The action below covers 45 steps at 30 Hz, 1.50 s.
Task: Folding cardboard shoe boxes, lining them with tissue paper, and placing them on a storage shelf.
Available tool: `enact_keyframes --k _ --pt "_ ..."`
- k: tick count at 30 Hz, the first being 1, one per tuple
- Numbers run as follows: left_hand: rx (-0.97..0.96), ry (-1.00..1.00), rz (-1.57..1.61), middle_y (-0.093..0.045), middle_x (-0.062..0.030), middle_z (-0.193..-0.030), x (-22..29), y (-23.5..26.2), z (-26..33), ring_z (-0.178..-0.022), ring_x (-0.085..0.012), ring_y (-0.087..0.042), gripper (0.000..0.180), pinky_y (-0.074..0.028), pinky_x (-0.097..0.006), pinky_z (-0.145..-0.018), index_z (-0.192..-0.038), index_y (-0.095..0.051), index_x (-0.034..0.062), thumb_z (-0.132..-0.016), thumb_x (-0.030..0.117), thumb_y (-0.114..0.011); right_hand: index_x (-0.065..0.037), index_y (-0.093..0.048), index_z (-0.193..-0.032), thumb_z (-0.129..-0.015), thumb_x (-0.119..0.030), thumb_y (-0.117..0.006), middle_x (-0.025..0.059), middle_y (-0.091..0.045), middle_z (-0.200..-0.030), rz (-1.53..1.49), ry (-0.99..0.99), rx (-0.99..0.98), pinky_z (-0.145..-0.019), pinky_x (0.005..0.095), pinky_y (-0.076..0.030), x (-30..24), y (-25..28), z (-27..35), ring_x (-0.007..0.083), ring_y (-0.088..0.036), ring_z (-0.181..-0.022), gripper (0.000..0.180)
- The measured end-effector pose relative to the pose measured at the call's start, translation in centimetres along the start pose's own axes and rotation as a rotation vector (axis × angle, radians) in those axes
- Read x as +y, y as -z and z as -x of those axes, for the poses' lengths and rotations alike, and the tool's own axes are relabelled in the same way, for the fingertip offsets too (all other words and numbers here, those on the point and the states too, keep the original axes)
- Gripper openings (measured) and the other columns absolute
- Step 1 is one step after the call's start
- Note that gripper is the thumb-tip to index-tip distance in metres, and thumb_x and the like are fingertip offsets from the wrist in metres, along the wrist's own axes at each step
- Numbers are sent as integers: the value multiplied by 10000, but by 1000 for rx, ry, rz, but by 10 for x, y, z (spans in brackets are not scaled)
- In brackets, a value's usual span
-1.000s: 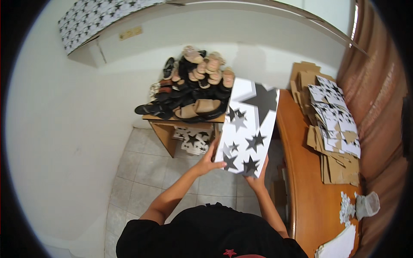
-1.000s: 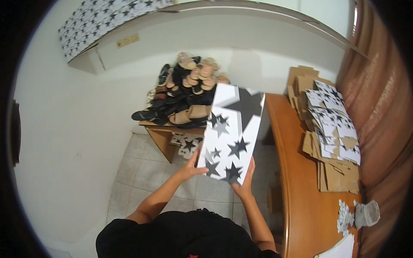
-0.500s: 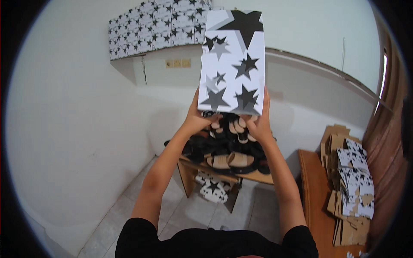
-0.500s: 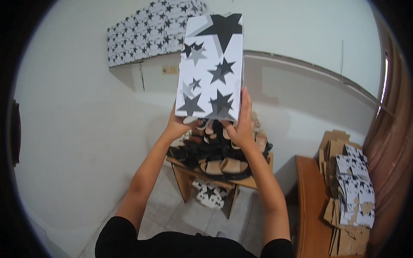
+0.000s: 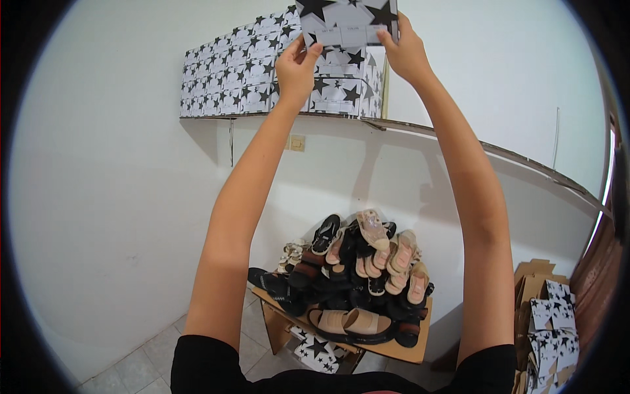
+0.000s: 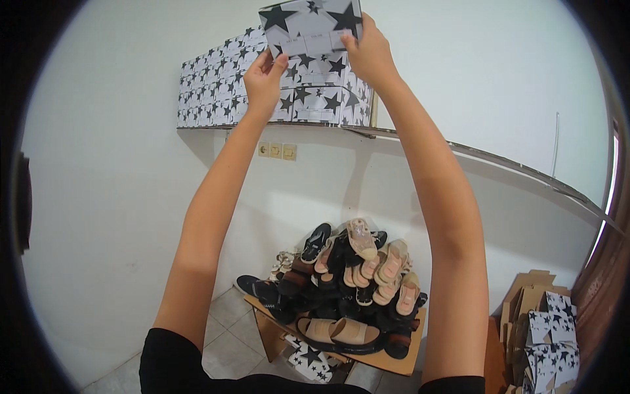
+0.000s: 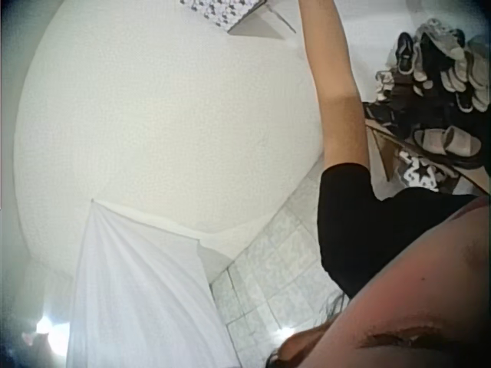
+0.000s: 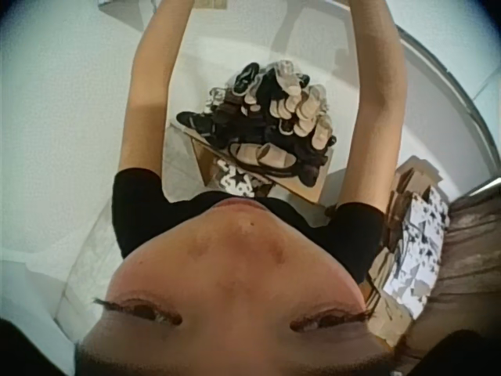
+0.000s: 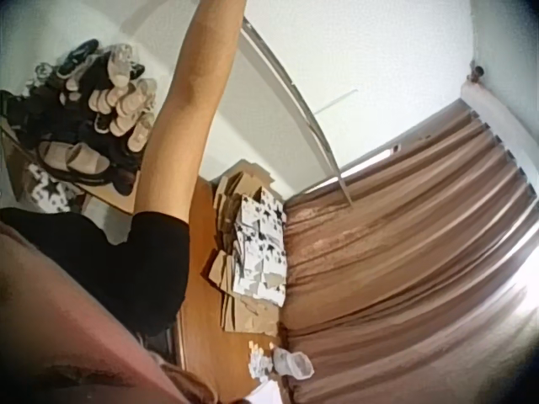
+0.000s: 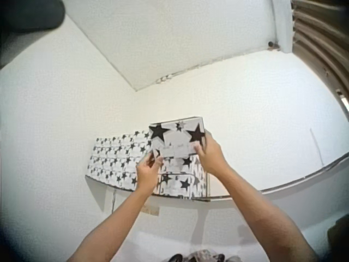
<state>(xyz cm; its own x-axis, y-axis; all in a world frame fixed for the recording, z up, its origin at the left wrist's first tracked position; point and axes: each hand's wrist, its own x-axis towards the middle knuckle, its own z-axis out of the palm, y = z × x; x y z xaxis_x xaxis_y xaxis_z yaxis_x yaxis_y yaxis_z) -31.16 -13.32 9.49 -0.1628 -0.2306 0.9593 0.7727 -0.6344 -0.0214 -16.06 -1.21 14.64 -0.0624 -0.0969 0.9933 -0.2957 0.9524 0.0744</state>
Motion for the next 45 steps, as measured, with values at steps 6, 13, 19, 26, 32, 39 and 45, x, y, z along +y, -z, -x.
enact_keyframes --k 6,13,19,26,32,39,45 --pt "-19 183 137 -623 -64 -964 -62 1 -47 -842 -108 -593 387 -499 -227 -760 -1165 -526 -41 -855 171 -617 70 -392 -1223 -826 -137 -529 320 -511 -1102 180 271 193 -905 421 -413 75 -51 -46 438 -493 -1046 468" --pt "-168 280 114 -596 -129 -1017 -134 22 -105 -862 -201 -631 401 -525 -240 -791 -1147 -509 -81 -865 188 -602 16 -437 -1208 -826 -195 -531 296 -580 -976 284 93 120 -814 443 -455 103 -81 -81 430 -554 -942 447" --pt "-264 332 -62 -616 -94 -1032 -189 36 -132 -890 -192 -625 468 -525 -260 -740 -1165 -535 -3 -837 316 -632 4 -470 -1201 -828 -214 -531 266 -592 -995 327 79 85 -819 422 -462 141 -110 -101 414 -566 -938 437" --pt "-254 238 -228 -654 -75 -822 -219 27 -152 -668 -135 -603 301 -464 -251 -522 -1018 -615 -3 -795 194 -664 -2 -480 -1209 -829 -231 -538 221 -634 -927 322 33 138 -784 399 -477 170 -120 -110 351 -610 -884 447" --pt "-236 131 -188 -656 -113 -801 -236 19 -149 -637 -128 -604 302 -484 -248 -535 -999 -595 -42 -758 116 -685 25 -547 -1106 -825 -283 -591 139 -638 -851 102 -431 -15 -514 292 -446 164 -116 -95 194 -626 -657 419" --pt "-162 61 -299 -658 -131 -812 -224 15 -135 -665 -176 -620 377 -509 -280 -573 -1036 -580 -44 -714 98 -715 33 -596 -1021 -824 -282 -595 127 -641 -881 93 -404 -89 -558 308 -446 183 -116 -103 204 -634 -705 371" --pt "-168 -165 -606 -656 -153 -866 -231 22 -142 -747 -244 -635 353 -504 -322 -664 -970 -635 0 -684 188 -725 45 -624 -952 -819 -259 -591 141 -647 -841 176 -379 -58 -597 324 -468 188 -128 -105 208 -633 -716 333"
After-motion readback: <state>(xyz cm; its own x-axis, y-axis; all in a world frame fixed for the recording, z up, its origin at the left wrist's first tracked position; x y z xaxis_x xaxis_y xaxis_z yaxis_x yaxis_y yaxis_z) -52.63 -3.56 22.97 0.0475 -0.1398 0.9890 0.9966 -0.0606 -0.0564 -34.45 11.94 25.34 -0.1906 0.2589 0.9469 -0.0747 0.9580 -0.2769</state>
